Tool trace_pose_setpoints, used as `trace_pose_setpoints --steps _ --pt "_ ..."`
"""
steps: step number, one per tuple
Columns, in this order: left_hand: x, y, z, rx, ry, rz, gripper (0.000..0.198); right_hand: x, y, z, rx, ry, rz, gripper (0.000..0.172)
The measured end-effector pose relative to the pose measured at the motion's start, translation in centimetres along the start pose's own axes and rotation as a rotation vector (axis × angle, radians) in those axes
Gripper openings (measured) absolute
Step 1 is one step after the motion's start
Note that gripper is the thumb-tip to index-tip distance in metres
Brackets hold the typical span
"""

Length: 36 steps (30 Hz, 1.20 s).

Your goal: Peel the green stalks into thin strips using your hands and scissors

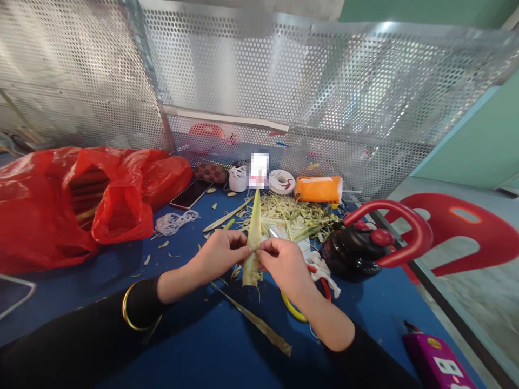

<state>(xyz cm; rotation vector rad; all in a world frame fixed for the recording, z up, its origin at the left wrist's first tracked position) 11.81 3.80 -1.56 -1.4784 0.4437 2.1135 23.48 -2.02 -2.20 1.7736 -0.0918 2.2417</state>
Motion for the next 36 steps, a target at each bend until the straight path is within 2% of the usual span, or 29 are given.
trace_pose_setpoints --steps 8,14,18,21,27,32,36 --pt "0.1 -0.1 -0.1 0.014 -0.004 0.044 0.017 -0.2 -0.1 -0.1 0.04 0.053 0.041 0.013" --pt "0.1 0.0 -0.1 -0.009 -0.115 0.009 0.019 0.9 0.7 0.3 -0.11 0.44 0.178 0.019" --pt "0.2 0.0 0.0 -0.021 -0.151 0.017 0.018 1.3 1.2 0.2 -0.158 0.541 0.199 0.018" --pt "0.1 0.0 -0.3 0.011 -0.063 0.031 0.015 1.4 1.0 0.2 -0.147 0.495 0.205 0.018" --pt "0.0 0.3 -1.4 0.128 0.289 0.157 0.013 0.8 0.3 0.6 -0.1 0.366 0.126 0.017" --pt "0.1 0.3 -1.5 0.148 0.405 0.211 0.013 0.8 0.1 0.8 -0.12 0.248 0.121 0.02" --pt "0.1 -0.1 -0.7 0.074 0.383 0.167 0.011 -0.3 0.0 -0.6 0.023 -0.031 0.04 0.019"
Point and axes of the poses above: each hand's wrist, its own y-axis away from the middle knuckle, its own z-axis out of the back of the hand, x = y × z, the point moved 9 cm from there along -y, towards the middle knuckle, and after that the axes turned 3 degrees about y, right-handed, at the moved point
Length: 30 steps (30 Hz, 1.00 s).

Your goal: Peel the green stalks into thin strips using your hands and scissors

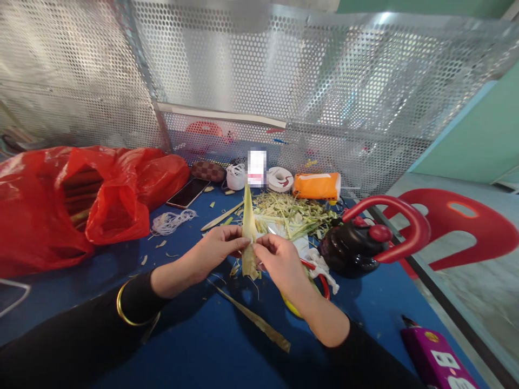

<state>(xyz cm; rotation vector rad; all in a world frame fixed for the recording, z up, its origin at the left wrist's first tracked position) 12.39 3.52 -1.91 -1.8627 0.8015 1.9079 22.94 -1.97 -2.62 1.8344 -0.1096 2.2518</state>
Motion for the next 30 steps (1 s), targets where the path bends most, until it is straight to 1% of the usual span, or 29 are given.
trace_pose_setpoints --steps 2,5,9,14,18,23,30 --pt "-0.2 -0.1 0.2 -0.028 -0.029 -0.038 0.01 -0.2 0.1 -0.3 0.023 -0.022 -0.006 0.019" --pt "-0.4 -0.1 0.2 -0.039 -0.04 -0.069 0.012 0.0 0.2 -0.2 0.004 -0.012 0.025 0.021" --pt "-0.1 0.1 -0.1 -0.028 -0.038 -0.061 0.017 0.1 0.3 0.1 -0.027 -0.006 0.029 0.023" --pt "0.0 0.2 0.1 -0.063 -0.056 -0.041 0.017 0.7 0.3 -0.1 -0.001 0.016 0.069 0.018" --pt "0.1 0.1 0.1 -0.059 -0.101 -0.043 0.018 1.0 0.4 0.1 -0.023 0.104 0.082 0.017" --pt "0.0 0.0 0.5 -0.092 -0.248 -0.127 0.023 0.7 0.6 0.5 -0.099 0.255 0.091 0.017" --pt "-0.1 0.0 0.5 -0.104 -0.328 -0.176 0.022 0.8 0.8 0.4 -0.119 0.316 0.086 0.018"
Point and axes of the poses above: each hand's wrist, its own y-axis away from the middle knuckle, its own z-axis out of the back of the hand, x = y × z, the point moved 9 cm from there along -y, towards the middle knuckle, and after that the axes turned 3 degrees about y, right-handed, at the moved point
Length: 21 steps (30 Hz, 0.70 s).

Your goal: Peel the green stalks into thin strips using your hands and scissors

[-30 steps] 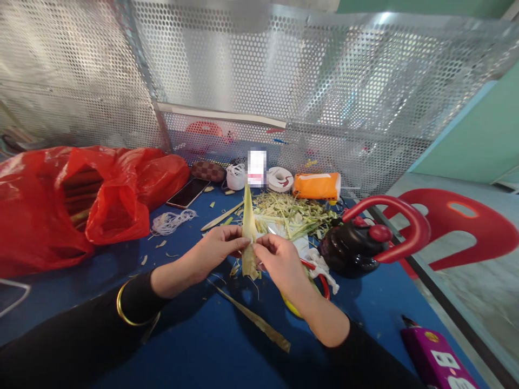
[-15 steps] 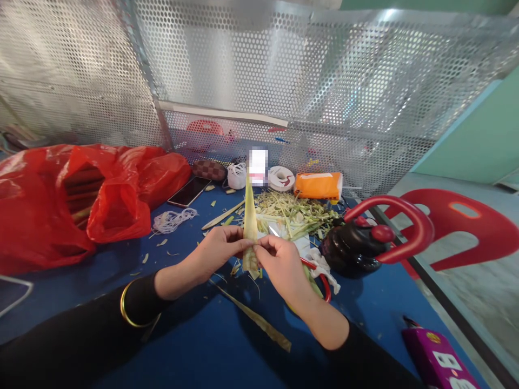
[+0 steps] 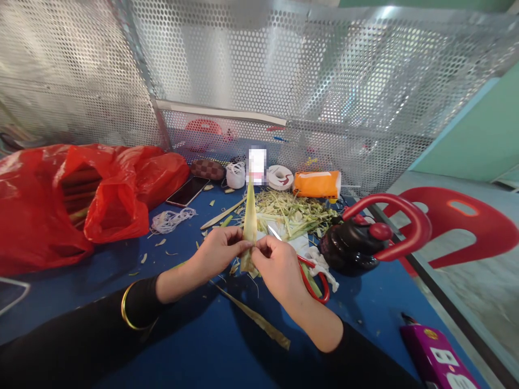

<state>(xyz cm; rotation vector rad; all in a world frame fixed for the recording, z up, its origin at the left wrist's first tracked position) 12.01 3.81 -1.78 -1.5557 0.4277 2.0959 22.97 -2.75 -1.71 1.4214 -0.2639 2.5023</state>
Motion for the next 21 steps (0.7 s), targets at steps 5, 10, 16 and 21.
trace_pose_setpoints --steps 5,10,16,21 --pt "-0.2 0.0 0.2 -0.038 -0.051 -0.023 0.019 -0.2 -0.1 0.0 -0.003 -0.031 -0.014 0.02" --pt "-0.1 0.1 0.3 -0.057 -0.075 -0.027 0.019 -0.9 -0.3 -0.3 0.007 -0.083 -0.023 0.018" --pt "-0.6 0.3 0.1 -0.042 -0.032 -0.054 0.019 -1.6 -0.6 -0.2 -0.007 -0.156 -0.028 0.015" --pt "-0.3 -0.1 0.4 -0.05 0.042 -0.033 0.018 -1.2 -0.7 -0.8 0.056 -0.327 -0.057 0.015"
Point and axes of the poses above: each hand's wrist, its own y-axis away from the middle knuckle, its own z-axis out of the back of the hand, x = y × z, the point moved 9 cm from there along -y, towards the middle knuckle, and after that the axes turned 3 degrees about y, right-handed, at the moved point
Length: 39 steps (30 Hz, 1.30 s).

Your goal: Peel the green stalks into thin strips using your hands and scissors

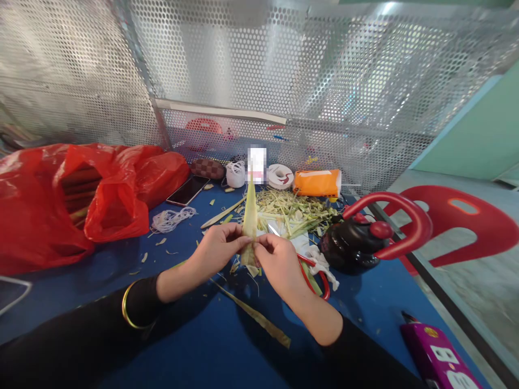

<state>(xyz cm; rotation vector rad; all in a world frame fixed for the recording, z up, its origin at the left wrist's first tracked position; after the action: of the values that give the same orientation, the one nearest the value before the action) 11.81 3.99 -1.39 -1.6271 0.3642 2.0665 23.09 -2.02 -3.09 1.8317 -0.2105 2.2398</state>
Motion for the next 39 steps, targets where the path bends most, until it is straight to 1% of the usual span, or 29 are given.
trace_pose_setpoints --steps 3,5,7,10,14,18,20,23,28,31,34,37,39 --pt "0.3 -0.2 0.4 -0.028 0.057 0.013 0.017 -0.5 0.1 -0.7 0.043 -0.144 -0.107 0.015" --pt "0.4 -0.3 0.6 -0.053 0.074 0.02 0.016 -0.8 0.2 -0.9 0.057 -0.16 -0.141 0.016" --pt "0.4 -0.3 0.6 -0.053 0.097 0.03 0.017 -0.9 0.2 -0.9 0.052 -0.155 -0.137 0.015" --pt "0.7 -0.1 -0.1 -0.018 0.135 0.06 0.017 -0.9 0.1 -0.7 0.022 -0.138 -0.104 0.014" --pt "1.0 0.0 -0.2 -0.031 0.115 0.074 0.015 -0.8 0.1 -0.5 0.005 -0.106 -0.073 0.014" --pt "0.3 0.1 -0.1 -0.027 0.099 0.006 0.016 -1.3 0.0 -0.5 -0.009 -0.177 -0.105 0.016" --pt "0.2 0.1 0.0 -0.033 0.112 0.001 0.015 -1.3 0.0 -0.5 -0.003 -0.186 -0.091 0.018" --pt "-0.1 0.1 0.1 -0.044 0.145 0.008 0.015 -1.1 0.0 -0.4 0.0 -0.135 -0.06 0.019" --pt "-1.3 0.1 0.5 -0.047 0.224 0.003 0.014 -1.3 -0.4 0.1 -0.025 -0.074 -0.052 0.022" --pt "-1.3 0.1 0.3 -0.004 0.276 0.05 0.015 -1.3 -0.7 0.2 -0.014 -0.059 -0.054 0.023" --pt "-0.8 0.1 -0.5 0.078 0.293 0.092 0.014 -0.4 -0.8 0.6 -0.019 -0.075 0.016 0.022" --pt "-0.3 0.3 -1.2 0.148 0.194 0.096 0.014 0.5 -0.8 1.2 -0.052 -0.136 0.085 0.028" --pt "0.1 0.4 -1.7 0.195 0.12 0.099 0.014 0.5 -0.8 1.4 -0.053 -0.192 0.073 0.032"
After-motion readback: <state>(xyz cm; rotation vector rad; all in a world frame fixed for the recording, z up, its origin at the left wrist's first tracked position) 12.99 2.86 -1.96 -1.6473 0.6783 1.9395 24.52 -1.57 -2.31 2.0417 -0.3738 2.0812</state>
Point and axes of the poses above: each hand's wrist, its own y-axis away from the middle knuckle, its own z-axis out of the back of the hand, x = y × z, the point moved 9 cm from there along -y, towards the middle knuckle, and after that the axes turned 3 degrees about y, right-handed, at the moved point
